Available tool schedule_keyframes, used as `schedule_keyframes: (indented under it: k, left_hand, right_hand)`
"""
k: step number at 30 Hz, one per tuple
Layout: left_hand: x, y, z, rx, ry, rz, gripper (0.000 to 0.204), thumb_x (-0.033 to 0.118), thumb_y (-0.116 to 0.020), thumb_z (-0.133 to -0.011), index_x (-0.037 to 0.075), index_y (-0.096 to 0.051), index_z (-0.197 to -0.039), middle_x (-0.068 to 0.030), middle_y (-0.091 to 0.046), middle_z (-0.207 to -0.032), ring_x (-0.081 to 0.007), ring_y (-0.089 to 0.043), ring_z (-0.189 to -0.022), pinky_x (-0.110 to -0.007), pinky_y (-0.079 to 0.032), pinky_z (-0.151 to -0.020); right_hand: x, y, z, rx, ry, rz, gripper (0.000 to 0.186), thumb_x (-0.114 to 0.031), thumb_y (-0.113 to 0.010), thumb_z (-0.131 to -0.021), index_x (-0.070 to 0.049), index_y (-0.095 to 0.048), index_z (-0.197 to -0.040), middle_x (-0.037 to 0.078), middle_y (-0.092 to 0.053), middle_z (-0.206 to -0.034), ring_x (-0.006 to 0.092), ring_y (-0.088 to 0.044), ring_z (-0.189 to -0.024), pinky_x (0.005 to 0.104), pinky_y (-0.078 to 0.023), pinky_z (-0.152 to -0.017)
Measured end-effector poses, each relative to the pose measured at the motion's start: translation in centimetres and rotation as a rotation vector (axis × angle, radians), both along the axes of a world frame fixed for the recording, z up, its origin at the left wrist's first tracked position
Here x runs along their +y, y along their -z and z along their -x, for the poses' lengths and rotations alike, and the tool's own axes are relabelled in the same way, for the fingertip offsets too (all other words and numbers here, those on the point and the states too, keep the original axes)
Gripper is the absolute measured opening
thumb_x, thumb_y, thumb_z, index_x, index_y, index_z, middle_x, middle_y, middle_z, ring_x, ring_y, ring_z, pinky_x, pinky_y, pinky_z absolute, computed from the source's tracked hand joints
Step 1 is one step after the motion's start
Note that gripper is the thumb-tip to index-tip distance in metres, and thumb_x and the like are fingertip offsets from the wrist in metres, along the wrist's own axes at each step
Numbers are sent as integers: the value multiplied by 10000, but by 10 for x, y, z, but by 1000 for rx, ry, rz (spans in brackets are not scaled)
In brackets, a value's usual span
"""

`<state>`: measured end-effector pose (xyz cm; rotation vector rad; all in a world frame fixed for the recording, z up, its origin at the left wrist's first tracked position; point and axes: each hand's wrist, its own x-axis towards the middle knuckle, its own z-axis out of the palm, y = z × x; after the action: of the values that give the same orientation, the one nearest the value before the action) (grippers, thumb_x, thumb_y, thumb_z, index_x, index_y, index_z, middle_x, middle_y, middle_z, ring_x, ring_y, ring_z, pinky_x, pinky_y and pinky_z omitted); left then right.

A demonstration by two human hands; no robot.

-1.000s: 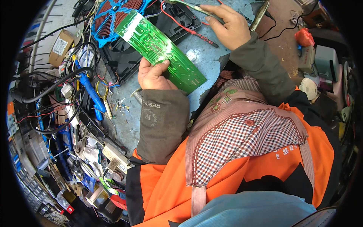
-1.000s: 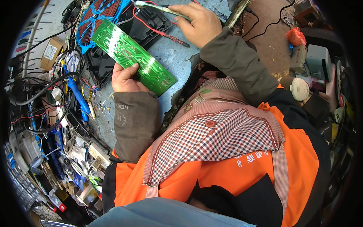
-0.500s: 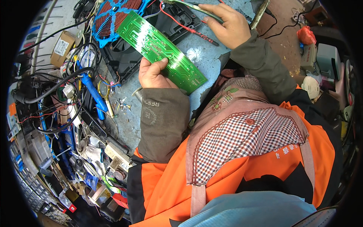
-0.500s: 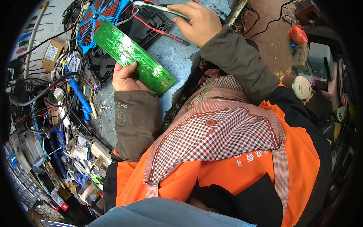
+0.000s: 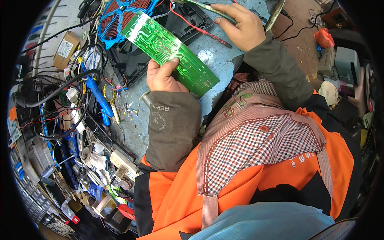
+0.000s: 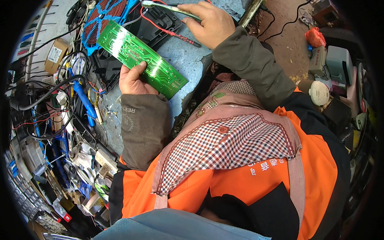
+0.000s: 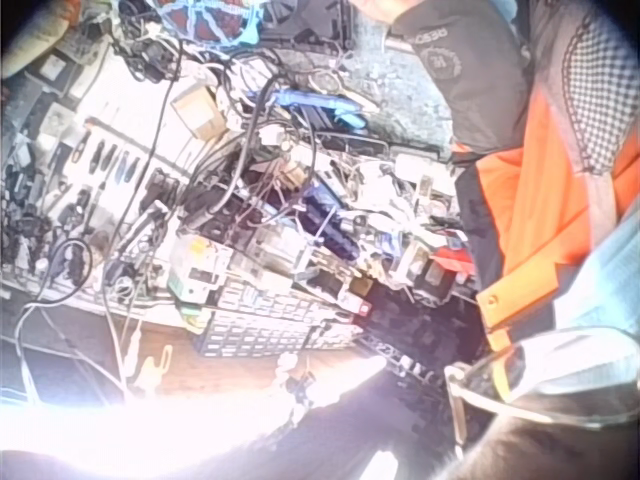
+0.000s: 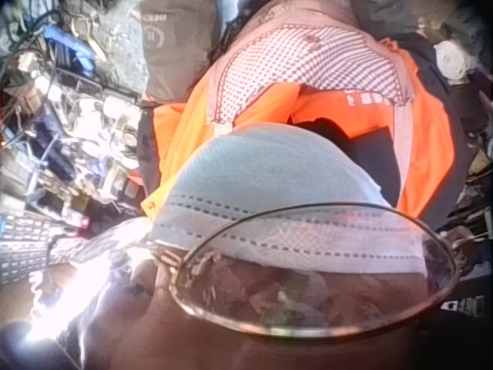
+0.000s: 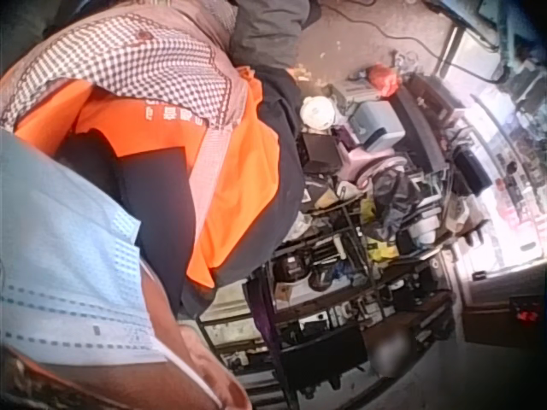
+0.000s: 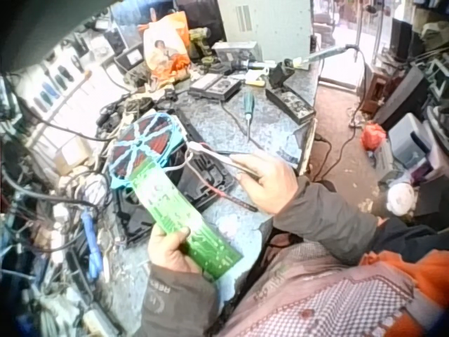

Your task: The person uses a multimeter probe to test points on a green circuit board, then wipes the board with a white tool. They handle an orange control panel with a digital display and several knobs, and finally place a black appliance panel onto a work surface.

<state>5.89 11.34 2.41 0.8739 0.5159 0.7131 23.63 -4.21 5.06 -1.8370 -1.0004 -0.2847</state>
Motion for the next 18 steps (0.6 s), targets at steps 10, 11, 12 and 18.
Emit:
schedule_keyframes:
  k: [10, 11, 12, 18]
  left_hand:
    - [-1, -1, 0, -6, 6, -4, 341, -155, -541, -823, -74, -611, -1146, -199, -722, -1038, -327, -737, -890, -459, -640, -823]
    - [-1, -1, 0, -12, 6, -4, 340, -157, -540, -822, -74, -612, -1144, -198, -723, -1037, -326, -738, -887, -457, -641, -819]
    - [-1, -1, 0, -17, 7, -3, 340, -158, -539, -822, -74, -614, -1142, -198, -724, -1036, -325, -738, -884, -455, -642, -816]
    - [-4, -4, 0, -19, -9, -9, 333, -160, -538, -821, -79, -617, -1134, -196, -726, -1027, -322, -740, -877, -443, -647, -801]
  right_hand:
    - [-1, 0, 1, 26, 8, 26, 315, -102, -688, -859, -8, -732, -1156, 191, -693, -908, 359, -689, -796, 409, -544, -709]
    - [-1, 1, 1, 17, 7, 22, 315, -103, -687, -859, -7, -732, -1156, 192, -693, -909, 359, -689, -797, 409, -544, -710]
    - [-1, 1, 1, 8, 6, 18, 316, -104, -687, -858, -7, -732, -1156, 192, -693, -909, 360, -688, -797, 409, -544, -710]
    - [-1, 1, 0, 1, -7, 9, 320, -106, -683, -857, -5, -730, -1157, 194, -692, -909, 362, -687, -799, 410, -542, -713]
